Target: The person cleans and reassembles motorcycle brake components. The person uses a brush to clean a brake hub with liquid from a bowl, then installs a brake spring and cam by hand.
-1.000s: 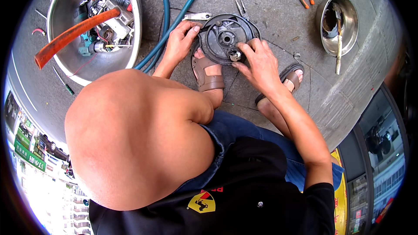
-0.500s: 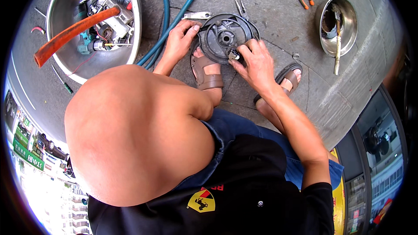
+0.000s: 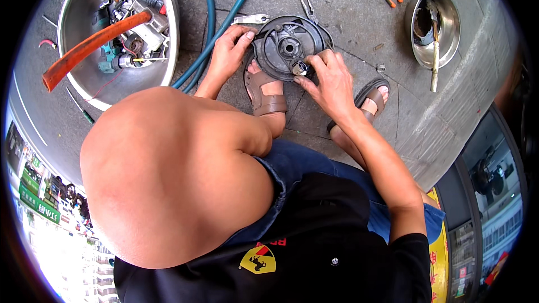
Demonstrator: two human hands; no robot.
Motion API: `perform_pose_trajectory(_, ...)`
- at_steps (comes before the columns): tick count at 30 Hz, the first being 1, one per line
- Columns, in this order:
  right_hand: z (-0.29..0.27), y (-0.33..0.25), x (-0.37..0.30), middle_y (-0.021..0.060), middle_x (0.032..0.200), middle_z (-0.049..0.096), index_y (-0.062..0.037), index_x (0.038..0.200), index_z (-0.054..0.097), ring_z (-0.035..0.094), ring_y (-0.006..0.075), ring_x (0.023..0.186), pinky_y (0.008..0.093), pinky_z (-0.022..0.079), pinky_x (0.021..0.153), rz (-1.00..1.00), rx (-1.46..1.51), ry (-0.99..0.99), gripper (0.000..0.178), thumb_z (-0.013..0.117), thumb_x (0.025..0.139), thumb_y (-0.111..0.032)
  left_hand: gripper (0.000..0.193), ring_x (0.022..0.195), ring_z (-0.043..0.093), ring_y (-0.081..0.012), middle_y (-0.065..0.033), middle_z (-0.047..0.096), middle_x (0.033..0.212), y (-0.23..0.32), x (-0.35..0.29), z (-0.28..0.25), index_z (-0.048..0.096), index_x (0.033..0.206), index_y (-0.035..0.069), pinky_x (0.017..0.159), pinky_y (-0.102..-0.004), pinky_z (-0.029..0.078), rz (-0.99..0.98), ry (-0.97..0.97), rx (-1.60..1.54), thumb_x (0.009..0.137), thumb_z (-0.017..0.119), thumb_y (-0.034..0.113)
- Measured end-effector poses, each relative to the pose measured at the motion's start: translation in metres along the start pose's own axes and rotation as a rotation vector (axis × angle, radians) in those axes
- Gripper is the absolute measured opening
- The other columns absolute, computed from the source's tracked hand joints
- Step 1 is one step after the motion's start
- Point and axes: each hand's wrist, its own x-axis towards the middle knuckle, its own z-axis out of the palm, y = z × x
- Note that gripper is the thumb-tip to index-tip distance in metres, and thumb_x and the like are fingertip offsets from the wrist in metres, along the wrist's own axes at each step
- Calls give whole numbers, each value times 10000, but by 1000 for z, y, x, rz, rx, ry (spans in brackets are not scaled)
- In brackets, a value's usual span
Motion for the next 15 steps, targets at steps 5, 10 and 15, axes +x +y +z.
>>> perform_pose_trajectory(5, 4, -4, 0, 104, 964, 530, -76, 982, 595, 536, 318, 935, 438, 479, 773, 16, -11, 17, 380, 805, 709, -237, 228, 983, 627, -260, -153, 664, 1030, -1, -1, 0, 682, 1037, -23, 876, -344, 470, 7, 1, 3, 922, 596, 155)
perform_pose_trajectory(10, 5, -3, -2, 107, 973, 540, -78, 986, 591, 540, 323, 948, 444, 483, 764, 67, -21, 28, 391, 807, 708, -248, 222, 973, 625, -252, -144, 661, 1026, -2, 0, -2, 682, 1039, -22, 874, -334, 468, 29, -6, 9, 921, 597, 146)
perform_pose_trajectory(15, -10, 10, -3, 106, 995, 523, -94, 1112, 598, 532, 313, 987, 436, 472, 822, -65, 116, 10, 471, 802, 705, -213, 240, 906, 600, -195, -119, 648, 982, 9, -2, -4, 674, 1047, -24, 811, -301, 466, -49, -44, 8, 948, 572, 169)
